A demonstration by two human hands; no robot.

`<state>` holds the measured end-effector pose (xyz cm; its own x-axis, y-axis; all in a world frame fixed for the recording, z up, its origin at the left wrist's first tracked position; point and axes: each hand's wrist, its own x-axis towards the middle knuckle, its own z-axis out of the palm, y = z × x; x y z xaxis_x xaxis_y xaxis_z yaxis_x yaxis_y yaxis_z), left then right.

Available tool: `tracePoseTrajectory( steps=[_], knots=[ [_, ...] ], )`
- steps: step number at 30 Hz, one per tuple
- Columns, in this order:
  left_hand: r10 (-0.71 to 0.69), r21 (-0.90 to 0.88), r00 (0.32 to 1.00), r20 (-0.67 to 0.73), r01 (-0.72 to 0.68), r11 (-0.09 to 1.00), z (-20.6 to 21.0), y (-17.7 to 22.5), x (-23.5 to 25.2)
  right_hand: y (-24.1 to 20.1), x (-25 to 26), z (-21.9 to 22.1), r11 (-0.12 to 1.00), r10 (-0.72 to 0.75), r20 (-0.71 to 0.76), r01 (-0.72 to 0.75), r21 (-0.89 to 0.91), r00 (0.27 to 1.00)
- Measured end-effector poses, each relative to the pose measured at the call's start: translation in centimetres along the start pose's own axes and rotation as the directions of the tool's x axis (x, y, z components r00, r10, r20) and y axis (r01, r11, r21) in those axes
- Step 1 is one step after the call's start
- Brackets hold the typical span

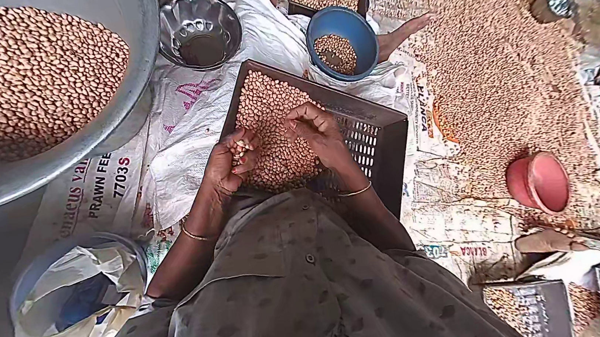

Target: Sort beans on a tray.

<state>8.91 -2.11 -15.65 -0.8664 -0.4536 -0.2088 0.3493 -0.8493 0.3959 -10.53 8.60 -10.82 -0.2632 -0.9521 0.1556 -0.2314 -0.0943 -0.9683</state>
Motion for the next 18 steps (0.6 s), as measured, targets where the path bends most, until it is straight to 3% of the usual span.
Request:
tracePoseTrajectory(
  steps=[2,5,7,10,13,15,16,18],
  knots=[
    [0.088,-0.042,0.994,0.069,-0.085,0.995,-0.6,1.0,-0.5,0.6,-2.1,-0.8,0.947,0.1,0.04,-0.083,-0.309,0.994],
    [0.198,-0.055,0.968,0.155,-0.192,0.98,-1.8,2.1,-0.9,3.4,-3.6,0.3,0.766,0.047,0.122,0.043,-0.642,0.991],
    [0.244,-0.068,0.951,0.188,-0.235,0.97,-2.3,2.3,-0.9,4.8,-3.7,1.1,0.673,-0.025,0.136,0.117,-0.73,0.99],
    [0.267,-0.078,0.946,0.185,-0.257,0.963,-2.7,2.2,-0.9,4.8,-3.6,1.4,0.617,-0.014,0.156,0.131,-0.776,0.988],
    [0.257,-0.082,0.951,0.175,-0.246,0.966,-2.8,2.1,-0.7,3.6,-3.6,1.0,0.652,0.065,0.157,0.077,-0.755,0.986],
    [0.25,-0.072,0.955,0.16,-0.241,0.968,-2.7,2.0,-0.7,2.2,-3.4,0.1,0.775,0.115,0.128,-0.009,-0.632,0.985],
    [0.249,-0.055,0.956,0.152,-0.244,0.968,-2.6,2.0,-0.6,1.5,-3.2,-0.5,0.862,0.12,0.081,-0.063,-0.504,0.989],
    [0.256,-0.025,0.955,0.153,-0.255,0.967,-2.5,2.0,-0.6,0.8,-2.0,-1.9,0.99,0.103,-0.124,-0.113,-0.084,0.987]
  ],
)
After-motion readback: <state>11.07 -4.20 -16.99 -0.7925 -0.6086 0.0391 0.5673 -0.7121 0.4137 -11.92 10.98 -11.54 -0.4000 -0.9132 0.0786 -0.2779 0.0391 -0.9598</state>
